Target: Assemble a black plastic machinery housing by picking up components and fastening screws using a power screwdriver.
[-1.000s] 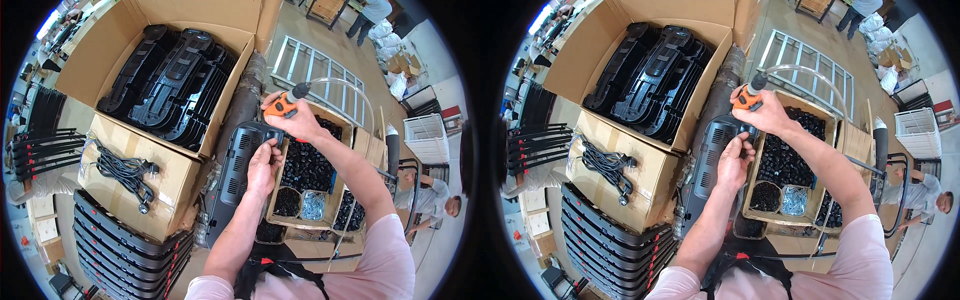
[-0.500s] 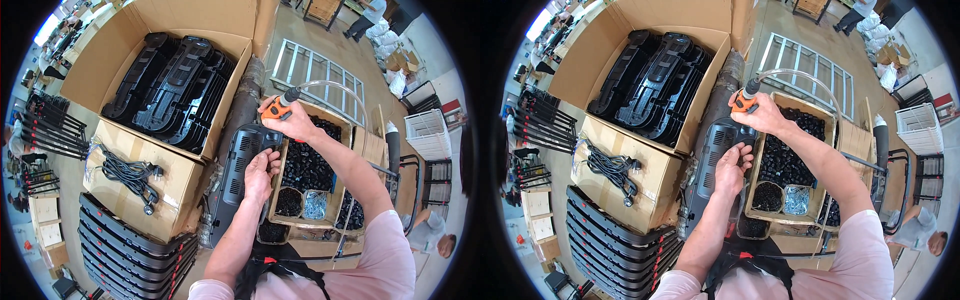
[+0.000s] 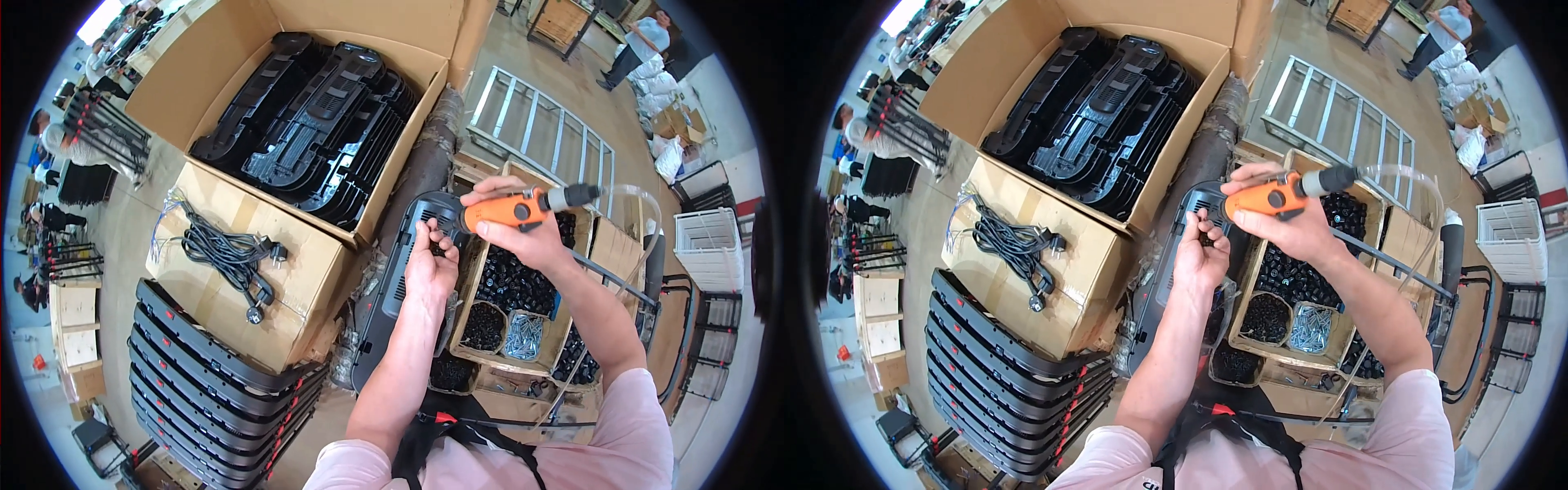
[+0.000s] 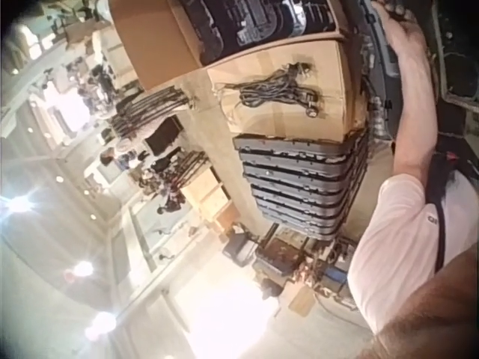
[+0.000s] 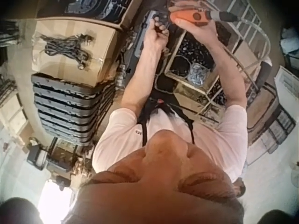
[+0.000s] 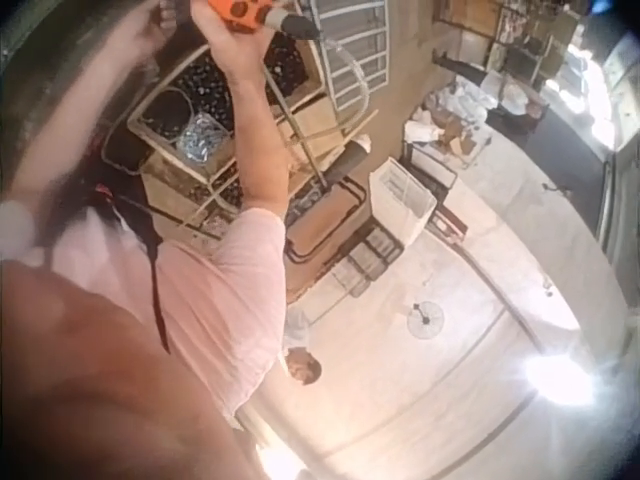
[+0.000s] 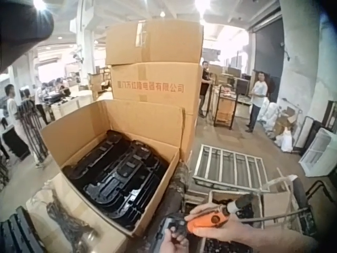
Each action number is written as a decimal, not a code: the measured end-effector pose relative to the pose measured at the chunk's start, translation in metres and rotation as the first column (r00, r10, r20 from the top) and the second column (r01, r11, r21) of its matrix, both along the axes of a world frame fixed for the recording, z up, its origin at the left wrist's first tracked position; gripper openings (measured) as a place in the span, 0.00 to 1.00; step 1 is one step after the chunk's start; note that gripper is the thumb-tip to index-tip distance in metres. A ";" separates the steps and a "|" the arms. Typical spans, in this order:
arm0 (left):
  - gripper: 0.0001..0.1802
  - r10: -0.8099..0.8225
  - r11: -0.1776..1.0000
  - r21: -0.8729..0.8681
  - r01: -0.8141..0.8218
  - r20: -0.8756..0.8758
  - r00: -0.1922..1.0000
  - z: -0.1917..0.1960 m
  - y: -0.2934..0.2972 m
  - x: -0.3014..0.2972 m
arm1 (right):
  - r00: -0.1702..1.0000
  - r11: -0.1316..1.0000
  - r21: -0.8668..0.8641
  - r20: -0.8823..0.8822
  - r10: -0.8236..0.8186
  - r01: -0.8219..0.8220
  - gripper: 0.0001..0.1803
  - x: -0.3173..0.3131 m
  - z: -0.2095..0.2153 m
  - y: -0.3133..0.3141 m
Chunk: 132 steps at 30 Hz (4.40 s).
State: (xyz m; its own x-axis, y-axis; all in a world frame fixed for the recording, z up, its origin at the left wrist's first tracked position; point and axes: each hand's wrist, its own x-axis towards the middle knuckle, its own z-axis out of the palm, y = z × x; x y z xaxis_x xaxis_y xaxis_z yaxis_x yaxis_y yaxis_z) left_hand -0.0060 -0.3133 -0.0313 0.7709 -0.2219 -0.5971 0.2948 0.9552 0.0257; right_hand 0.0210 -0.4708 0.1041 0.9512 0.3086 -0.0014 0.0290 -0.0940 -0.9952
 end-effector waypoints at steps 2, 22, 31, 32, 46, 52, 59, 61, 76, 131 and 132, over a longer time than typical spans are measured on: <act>0.14 0.025 0.996 -0.090 -0.025 -0.001 1.000 0.001 -0.003 0.003 | 0.997 1.000 -0.008 0.082 0.005 -0.005 0.27 -0.004 -0.007 0.002; 0.17 0.106 0.989 -0.103 -0.107 -0.015 0.994 0.010 0.006 -0.003 | 0.997 0.999 0.014 0.063 -0.036 0.035 0.27 0.013 -0.020 0.040; 0.17 -0.158 0.986 0.063 0.154 0.063 0.985 0.013 0.005 -0.067 | 0.995 0.988 -0.156 0.097 0.015 0.000 0.27 0.042 -0.037 0.062; 0.17 -0.174 0.984 0.051 0.172 0.040 0.984 0.016 0.006 -0.074 | 0.995 0.980 -0.197 0.096 0.033 -0.014 0.27 0.043 -0.038 0.063; 0.12 -0.220 0.966 0.133 0.221 -0.020 0.975 0.003 0.041 -0.190 | 0.975 0.908 -0.403 0.129 0.179 -0.113 0.16 0.042 -0.049 0.092; 0.13 -0.186 0.974 0.140 0.180 0.032 0.982 0.004 0.032 -0.204 | 0.913 0.914 -0.300 0.218 0.345 -0.274 0.17 0.100 -0.109 0.030; 0.13 -0.075 0.983 0.172 0.064 0.057 0.996 0.013 0.043 -0.240 | 0.937 0.937 -0.178 0.129 0.325 -0.301 0.23 0.119 -0.124 0.035; 0.14 -0.058 0.984 0.174 0.048 0.053 0.997 0.013 0.045 -0.251 | 0.906 0.904 -0.233 0.146 0.397 -0.358 0.25 0.123 -0.127 0.032; 0.11 -0.028 0.973 0.231 0.025 0.010 1.000 0.014 0.095 -0.343 | 0.957 0.989 -0.021 0.257 -0.133 0.143 0.25 0.041 -0.043 0.056; 0.04 0.383 0.907 0.182 -0.381 0.020 0.923 -0.062 0.104 -0.653 | 0.842 0.631 0.751 -0.457 0.287 0.193 0.30 -0.267 -0.185 -0.010; 0.05 0.431 0.887 0.146 -0.438 0.080 0.899 -0.031 0.117 -0.687 | 0.818 0.593 0.791 -0.437 0.373 0.152 0.30 -0.285 -0.207 0.021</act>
